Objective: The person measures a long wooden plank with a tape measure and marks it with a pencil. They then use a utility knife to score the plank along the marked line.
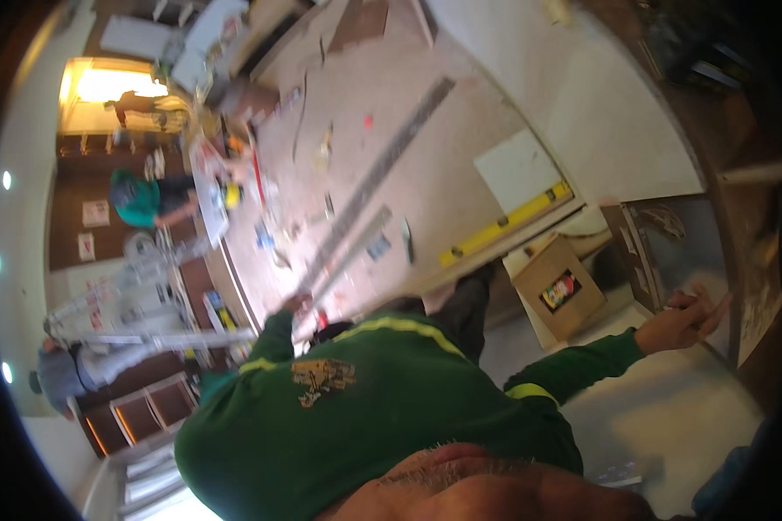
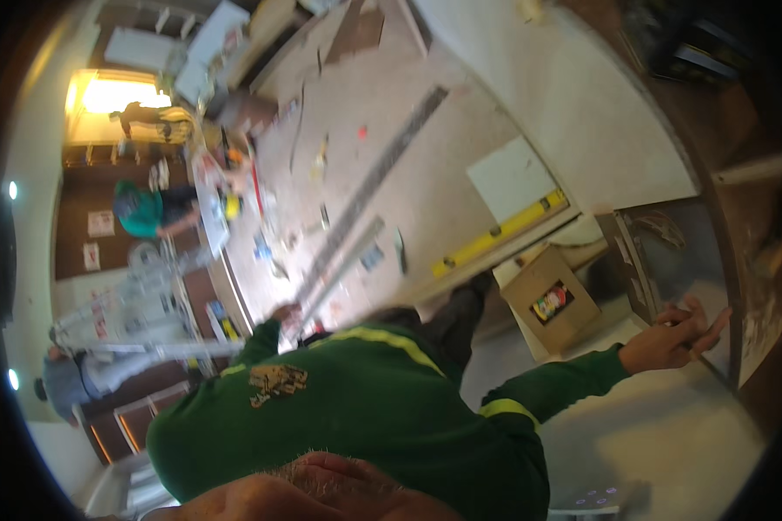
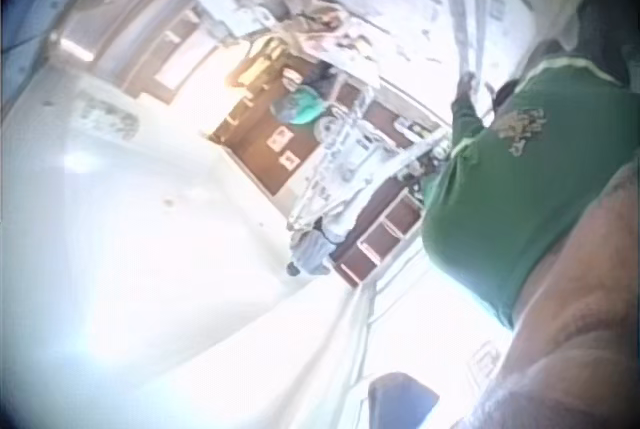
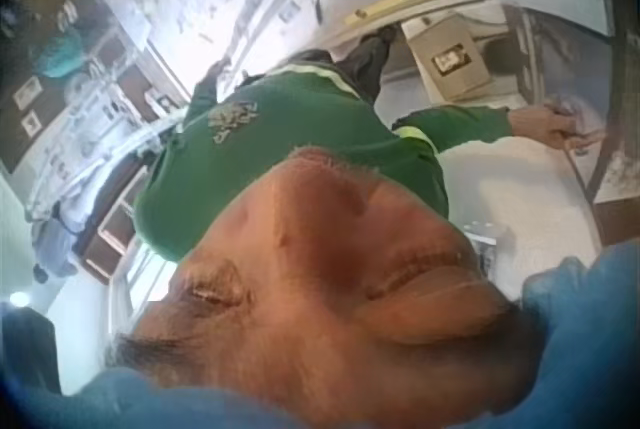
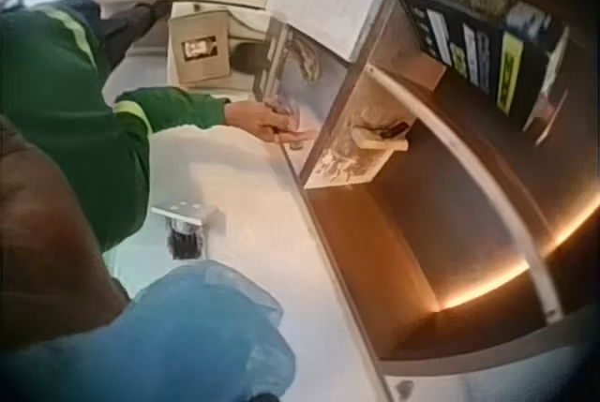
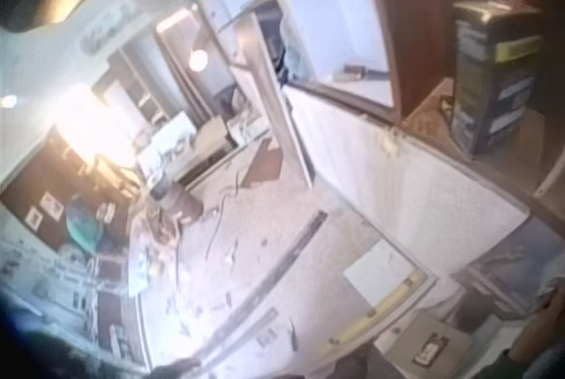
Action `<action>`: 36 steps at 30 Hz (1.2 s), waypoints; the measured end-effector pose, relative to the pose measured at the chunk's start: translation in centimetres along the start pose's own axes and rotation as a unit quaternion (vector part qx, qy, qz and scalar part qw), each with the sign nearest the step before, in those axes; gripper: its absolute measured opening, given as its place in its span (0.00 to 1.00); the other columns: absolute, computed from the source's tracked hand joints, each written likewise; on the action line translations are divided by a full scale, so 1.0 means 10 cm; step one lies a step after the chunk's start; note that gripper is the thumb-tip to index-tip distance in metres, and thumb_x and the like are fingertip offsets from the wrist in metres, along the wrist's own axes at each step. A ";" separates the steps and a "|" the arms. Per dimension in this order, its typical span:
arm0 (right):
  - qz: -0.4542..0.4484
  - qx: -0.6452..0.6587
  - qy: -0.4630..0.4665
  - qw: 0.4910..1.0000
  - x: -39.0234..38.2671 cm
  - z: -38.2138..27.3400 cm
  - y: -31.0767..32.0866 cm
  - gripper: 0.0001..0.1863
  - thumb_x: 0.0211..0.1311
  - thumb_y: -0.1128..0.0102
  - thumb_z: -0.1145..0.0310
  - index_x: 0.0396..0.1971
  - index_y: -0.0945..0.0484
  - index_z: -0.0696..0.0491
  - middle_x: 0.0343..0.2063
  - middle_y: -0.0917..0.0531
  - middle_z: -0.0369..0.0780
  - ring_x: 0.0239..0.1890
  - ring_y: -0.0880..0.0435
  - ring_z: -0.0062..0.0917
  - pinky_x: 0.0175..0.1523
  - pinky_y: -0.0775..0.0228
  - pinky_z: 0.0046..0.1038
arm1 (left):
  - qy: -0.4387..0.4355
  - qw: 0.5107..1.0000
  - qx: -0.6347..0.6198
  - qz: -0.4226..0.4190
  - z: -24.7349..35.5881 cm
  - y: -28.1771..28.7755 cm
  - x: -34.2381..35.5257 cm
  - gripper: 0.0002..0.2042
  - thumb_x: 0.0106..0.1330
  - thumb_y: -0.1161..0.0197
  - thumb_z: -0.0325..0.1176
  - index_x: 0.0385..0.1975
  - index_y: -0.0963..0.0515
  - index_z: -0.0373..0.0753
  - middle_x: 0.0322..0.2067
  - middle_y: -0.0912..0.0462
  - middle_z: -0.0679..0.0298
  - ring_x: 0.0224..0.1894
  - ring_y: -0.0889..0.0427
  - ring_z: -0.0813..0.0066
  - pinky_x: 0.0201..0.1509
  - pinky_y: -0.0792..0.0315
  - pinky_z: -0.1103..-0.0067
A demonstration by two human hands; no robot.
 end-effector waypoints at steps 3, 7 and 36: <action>-0.061 -0.027 0.027 0.997 -0.27 0.00 -0.01 0.26 0.78 0.53 0.57 0.67 0.28 0.58 0.36 0.16 0.39 0.21 0.32 0.16 0.32 0.30 0.22 | -0.043 0.991 -0.125 -0.031 0.08 -1.07 0.56 0.21 0.76 0.40 0.44 0.64 0.28 0.43 0.53 0.18 0.62 0.44 0.16 0.64 0.45 0.17 0.65; -0.245 -0.058 -0.001 0.968 -0.79 0.21 -0.27 0.25 0.79 0.51 0.57 0.67 0.28 0.56 0.34 0.17 0.39 0.21 0.32 0.15 0.28 0.32 0.21 | -0.044 0.989 -0.092 -0.103 -0.09 -1.62 0.68 0.26 0.71 0.33 0.50 0.66 0.27 0.50 0.53 0.17 0.64 0.49 0.16 0.66 0.51 0.20 0.64; -0.685 -0.606 -0.083 0.397 -5.00 1.14 0.71 0.35 0.74 0.50 0.38 0.63 0.24 0.55 0.32 0.16 0.40 0.21 0.24 0.20 0.30 0.29 0.27 | 0.162 0.902 -0.188 0.354 -4.18 -1.60 4.14 0.60 0.44 0.23 0.69 0.68 0.38 0.25 0.63 0.28 0.40 0.65 0.27 0.40 0.71 0.32 0.56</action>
Point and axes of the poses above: each hand's wrist, its own x-axis towards the middle knuckle, its own y-axis out of the back of the hand, z = x × y, the point moved 4 cm from there along x, towards the middle knuckle
